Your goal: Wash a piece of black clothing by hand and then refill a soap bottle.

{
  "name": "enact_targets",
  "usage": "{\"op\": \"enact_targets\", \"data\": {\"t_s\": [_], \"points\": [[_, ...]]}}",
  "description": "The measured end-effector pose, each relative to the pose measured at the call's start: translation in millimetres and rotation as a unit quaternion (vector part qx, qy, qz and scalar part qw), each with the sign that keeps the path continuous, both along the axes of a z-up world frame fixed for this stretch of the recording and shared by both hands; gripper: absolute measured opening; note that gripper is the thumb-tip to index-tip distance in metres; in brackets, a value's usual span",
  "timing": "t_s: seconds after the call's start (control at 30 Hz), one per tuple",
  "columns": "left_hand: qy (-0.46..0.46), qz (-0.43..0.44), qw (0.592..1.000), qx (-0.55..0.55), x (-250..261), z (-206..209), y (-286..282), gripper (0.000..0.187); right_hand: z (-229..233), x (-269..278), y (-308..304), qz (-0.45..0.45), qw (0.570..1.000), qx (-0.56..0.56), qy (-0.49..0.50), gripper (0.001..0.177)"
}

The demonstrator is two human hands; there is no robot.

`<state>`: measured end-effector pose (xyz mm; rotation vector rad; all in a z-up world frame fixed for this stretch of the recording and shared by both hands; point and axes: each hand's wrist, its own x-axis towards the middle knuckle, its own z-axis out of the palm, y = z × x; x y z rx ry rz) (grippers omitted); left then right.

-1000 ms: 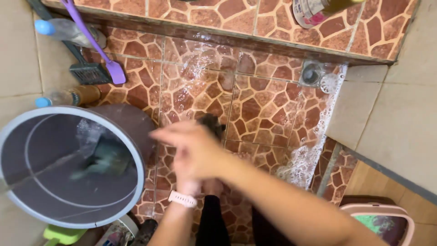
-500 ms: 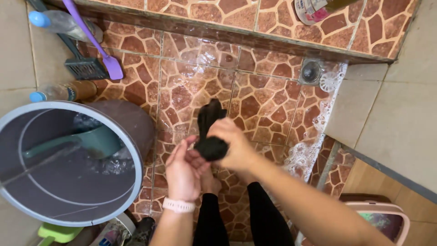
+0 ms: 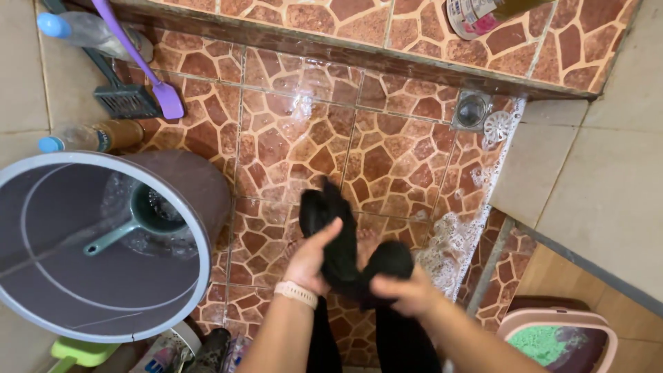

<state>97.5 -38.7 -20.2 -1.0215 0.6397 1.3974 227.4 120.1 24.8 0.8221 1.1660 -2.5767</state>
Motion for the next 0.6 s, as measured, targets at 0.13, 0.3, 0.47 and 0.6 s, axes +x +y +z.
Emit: {"op": "enact_targets", "data": {"t_s": [0.13,0.3,0.47,0.6], "points": [[0.02,-0.115,0.993,0.0,4.2,0.1,-6.8,0.047,-48.6,-13.6,49.1,-0.129,0.98,-0.023,-0.148,0.042],[-0.021,-0.13,0.988,0.087,-2.5,0.7,8.9,0.051,-113.8,-41.8,27.9,-0.139,0.971,-0.008,-0.193,0.052],[-0.076,-0.127,0.981,0.123,3.7,23.5,15.8,0.055,-69.2,-66.6,10.9,-0.142,0.944,-0.277,-0.111,0.076],[-0.063,-0.178,0.976,0.112,0.3,34.2,23.5,0.056,-33.5,-82.6,19.3,-0.11,0.944,-0.307,0.042,0.092]]}}
